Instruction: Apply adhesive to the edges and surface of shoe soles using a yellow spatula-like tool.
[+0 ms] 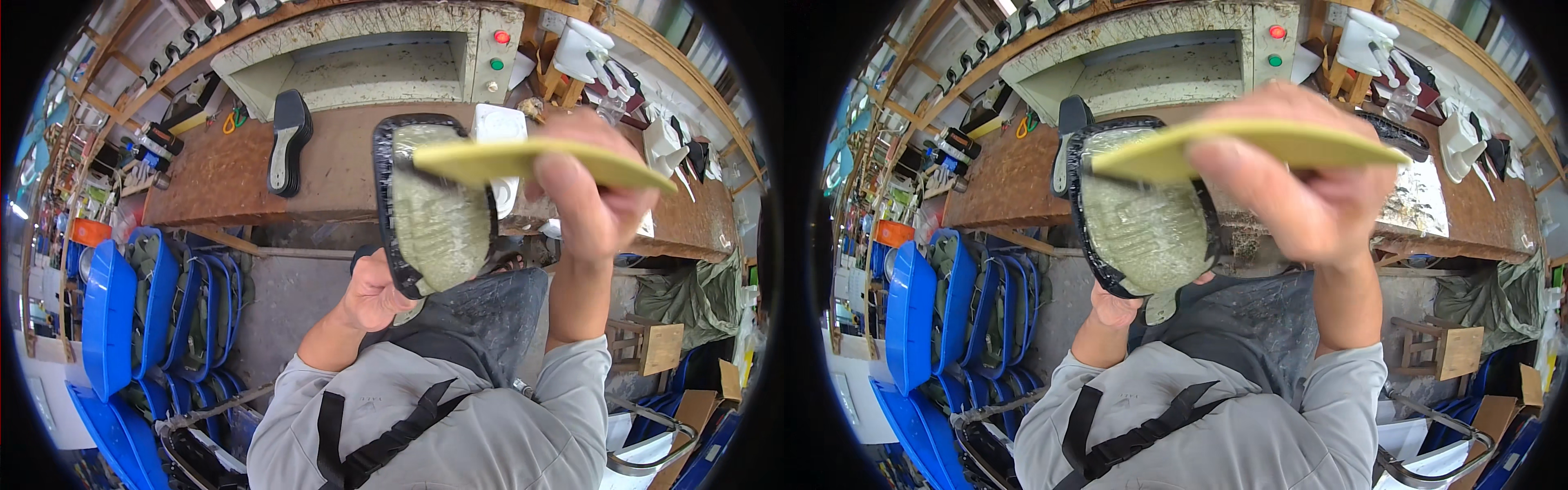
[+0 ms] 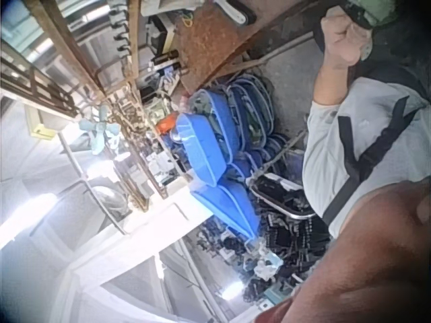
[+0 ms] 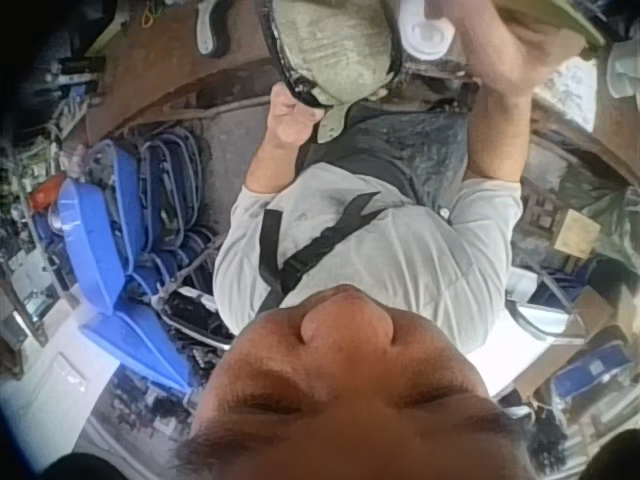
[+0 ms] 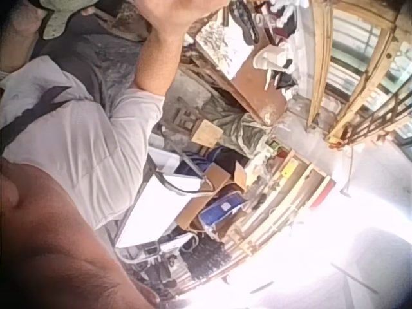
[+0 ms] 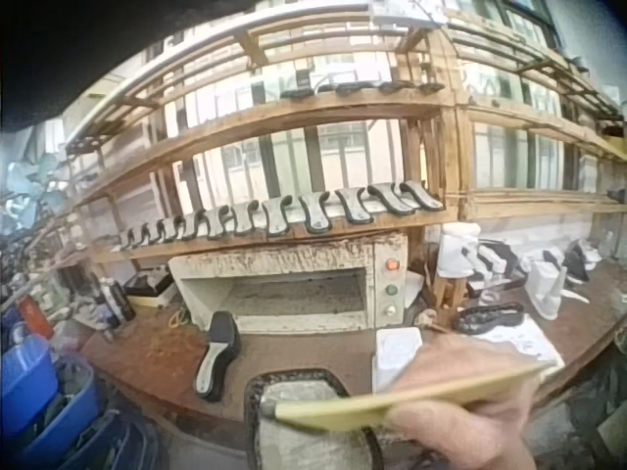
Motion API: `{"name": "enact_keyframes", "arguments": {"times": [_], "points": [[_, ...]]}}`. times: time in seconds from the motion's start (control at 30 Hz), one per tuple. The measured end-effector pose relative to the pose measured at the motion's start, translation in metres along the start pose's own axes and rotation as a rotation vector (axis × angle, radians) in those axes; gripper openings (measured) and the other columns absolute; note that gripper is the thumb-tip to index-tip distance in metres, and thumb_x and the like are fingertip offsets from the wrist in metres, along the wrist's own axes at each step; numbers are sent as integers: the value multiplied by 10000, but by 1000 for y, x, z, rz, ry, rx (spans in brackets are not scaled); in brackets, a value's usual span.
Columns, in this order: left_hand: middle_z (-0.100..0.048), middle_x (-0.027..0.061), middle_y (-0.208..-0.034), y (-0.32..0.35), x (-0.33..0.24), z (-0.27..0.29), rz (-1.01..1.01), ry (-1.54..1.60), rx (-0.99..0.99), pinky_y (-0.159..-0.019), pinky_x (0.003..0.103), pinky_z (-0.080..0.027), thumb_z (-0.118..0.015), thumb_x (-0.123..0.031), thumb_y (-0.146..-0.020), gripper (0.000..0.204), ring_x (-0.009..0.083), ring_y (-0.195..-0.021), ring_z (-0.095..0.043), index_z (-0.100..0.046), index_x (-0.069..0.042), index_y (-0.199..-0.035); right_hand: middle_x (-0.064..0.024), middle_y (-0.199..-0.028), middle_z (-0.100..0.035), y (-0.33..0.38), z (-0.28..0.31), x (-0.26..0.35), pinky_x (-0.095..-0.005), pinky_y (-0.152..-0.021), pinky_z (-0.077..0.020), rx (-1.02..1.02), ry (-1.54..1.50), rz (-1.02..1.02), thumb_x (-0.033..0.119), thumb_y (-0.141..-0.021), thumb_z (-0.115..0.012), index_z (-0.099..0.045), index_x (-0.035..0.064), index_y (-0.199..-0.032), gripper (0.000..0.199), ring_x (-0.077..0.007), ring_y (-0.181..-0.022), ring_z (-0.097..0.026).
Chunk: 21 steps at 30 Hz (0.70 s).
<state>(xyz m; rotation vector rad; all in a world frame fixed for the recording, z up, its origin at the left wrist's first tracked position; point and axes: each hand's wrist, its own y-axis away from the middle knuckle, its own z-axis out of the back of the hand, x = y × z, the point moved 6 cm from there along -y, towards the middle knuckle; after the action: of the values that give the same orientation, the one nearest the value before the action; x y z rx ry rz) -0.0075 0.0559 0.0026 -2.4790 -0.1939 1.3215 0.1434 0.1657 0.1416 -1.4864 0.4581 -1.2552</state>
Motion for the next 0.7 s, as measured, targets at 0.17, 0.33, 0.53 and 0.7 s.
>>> {"name": "enact_keyframes", "arguments": {"times": [0.17,0.33,0.53,0.7], "points": [[-470,257,-1351,2,-14,1,-159,49,85,-992,608,-400,-569,-236,-937,272,440,-1192,-506,-645,-10,-1068,-118,-747,-686,16,-16,29,-268,-493,-455,-43,245,224,17,-734,-730,-684,-45,-884,169,-187,-576,-621],[-504,266,-1311,9,-16,6,-161,211,-61,-964,598,-424,-603,-247,-920,212,459,-1178,-513,-649,-46,-972,-121,-722,-676,63,-40,43,-293,-470,-477,57,-14,135,15,-676,-744,-687,-32,-882,218,-211,-572,-643],[-535,303,-1225,6,-13,-10,-6,269,15,-893,553,-477,-586,-341,-911,384,456,-1061,-581,-587,17,-1051,-70,-677,-635,31,15,16,-230,-439,-410,-347,-21,-262,56,-835,-672,-670,-46,-898,120,-99,-500,-539],[-563,287,-1186,-7,-6,-1,-1,134,-16,-914,509,-472,-552,-385,-922,574,425,-1042,-596,-517,101,-1224,-115,-690,-653,11,-9,17,-257,-475,-445,11,142,-63,40,-803,-672,-681,-39,-880,111,-143,-507,-556]]}}
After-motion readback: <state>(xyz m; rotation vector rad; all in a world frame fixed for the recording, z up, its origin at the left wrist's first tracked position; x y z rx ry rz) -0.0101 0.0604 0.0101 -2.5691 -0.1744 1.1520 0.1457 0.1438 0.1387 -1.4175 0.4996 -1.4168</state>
